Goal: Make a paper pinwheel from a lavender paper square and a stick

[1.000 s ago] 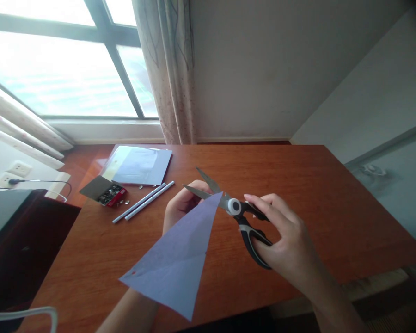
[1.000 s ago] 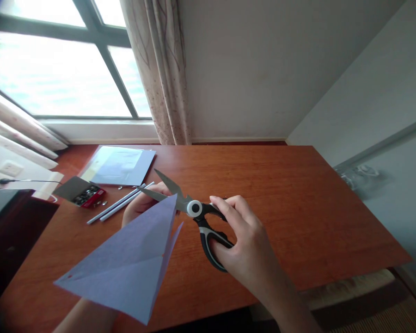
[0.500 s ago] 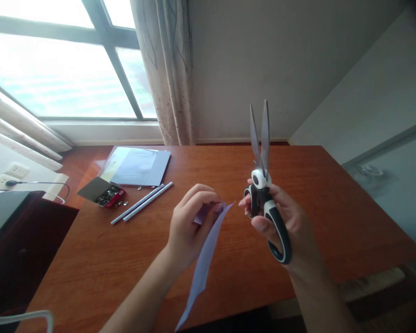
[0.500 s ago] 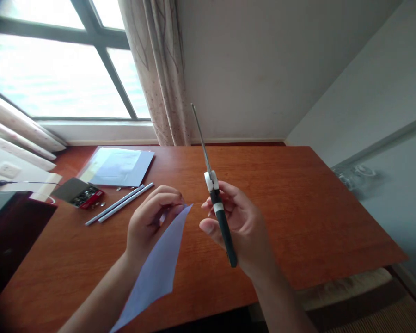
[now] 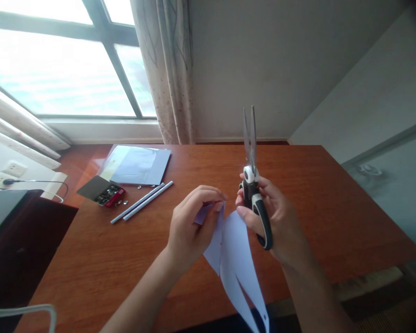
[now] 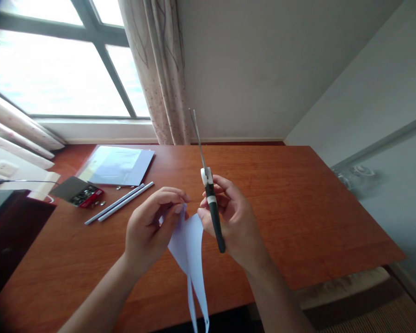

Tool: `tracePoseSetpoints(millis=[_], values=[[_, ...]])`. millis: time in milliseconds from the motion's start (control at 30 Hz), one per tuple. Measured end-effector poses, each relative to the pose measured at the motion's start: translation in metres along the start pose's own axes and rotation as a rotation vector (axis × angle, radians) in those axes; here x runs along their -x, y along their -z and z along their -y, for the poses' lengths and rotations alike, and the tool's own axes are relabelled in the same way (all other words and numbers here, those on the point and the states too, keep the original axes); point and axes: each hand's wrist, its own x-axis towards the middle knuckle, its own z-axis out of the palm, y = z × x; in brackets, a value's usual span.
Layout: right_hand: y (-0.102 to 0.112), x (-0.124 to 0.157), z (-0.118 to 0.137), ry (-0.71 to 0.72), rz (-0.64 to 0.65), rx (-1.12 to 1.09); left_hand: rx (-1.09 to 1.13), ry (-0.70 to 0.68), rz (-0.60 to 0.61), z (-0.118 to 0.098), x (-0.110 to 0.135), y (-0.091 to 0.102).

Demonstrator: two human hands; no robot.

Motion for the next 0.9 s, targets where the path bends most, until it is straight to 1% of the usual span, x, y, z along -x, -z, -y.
tracePoseSetpoints(millis=[100,233,333,433,533,667,800,900], values=[[0.002,-0.001,0.001,-0.078,0.027,-0.062,0.123,0.123,0.021,-0.001,0.001,0.0],[0.001,-0.002,0.0,-0.096,0.027,-0.053,0.293,0.25,-0.004,-0.004,0.0,0.0],[0.0,-0.003,-0.001,-0.117,0.015,-0.069,0.444,0.317,0.002,-0.006,-0.001,0.0],[-0.001,-0.004,-0.003,-0.144,0.008,-0.09,0.525,0.349,0.038,-0.005,-0.002,0.0],[0.0,-0.003,-0.007,-0.168,0.017,-0.106,0.492,0.358,0.065,-0.003,-0.001,0.0],[0.006,-0.002,-0.01,-0.179,0.071,-0.114,0.386,0.359,0.061,-0.002,0.001,0.0],[0.011,-0.001,-0.008,-0.156,0.06,-0.054,0.352,0.343,0.068,-0.002,0.001,0.0],[0.012,-0.001,-0.004,-0.173,0.085,-0.048,0.312,0.341,0.081,-0.002,0.001,0.0]])
